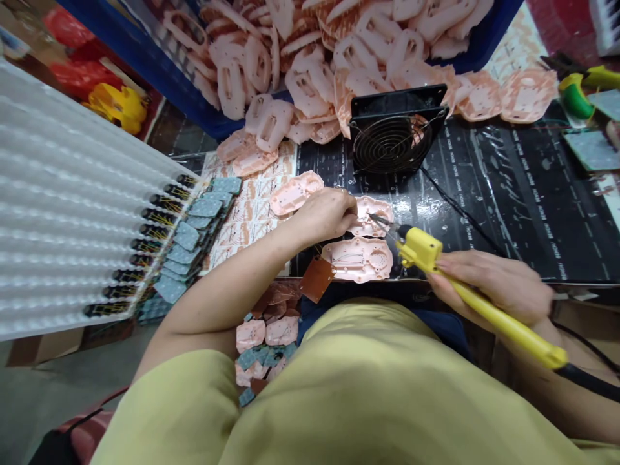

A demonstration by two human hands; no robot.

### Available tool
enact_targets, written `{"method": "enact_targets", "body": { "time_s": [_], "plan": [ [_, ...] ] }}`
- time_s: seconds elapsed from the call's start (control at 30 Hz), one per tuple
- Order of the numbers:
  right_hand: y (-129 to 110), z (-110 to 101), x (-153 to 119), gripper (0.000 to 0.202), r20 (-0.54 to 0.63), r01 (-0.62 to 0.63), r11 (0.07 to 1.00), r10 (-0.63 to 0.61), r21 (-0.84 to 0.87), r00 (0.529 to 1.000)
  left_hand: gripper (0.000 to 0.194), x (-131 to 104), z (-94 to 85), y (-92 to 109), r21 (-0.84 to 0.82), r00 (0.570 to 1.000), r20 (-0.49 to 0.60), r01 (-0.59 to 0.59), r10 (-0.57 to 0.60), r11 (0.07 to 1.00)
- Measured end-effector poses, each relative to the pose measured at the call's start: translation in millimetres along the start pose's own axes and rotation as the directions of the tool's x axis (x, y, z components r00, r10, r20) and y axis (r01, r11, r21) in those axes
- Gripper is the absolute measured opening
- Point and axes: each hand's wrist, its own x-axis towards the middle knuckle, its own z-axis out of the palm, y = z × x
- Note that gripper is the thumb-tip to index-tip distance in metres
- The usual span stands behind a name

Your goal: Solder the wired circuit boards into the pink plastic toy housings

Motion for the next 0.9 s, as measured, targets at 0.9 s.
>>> {"method": "enact_targets", "body": {
  "time_s": [0.9],
  "plan": [
    [8.4,-4.4,-10.7,0.019,-0.120,-0.179,0.968,0.160,-0.177,0.980,0.033,-6.7,-2.6,-15.0,-0.024,0.994,-0.087,-0.069,0.066,0.997]
  ]
}}
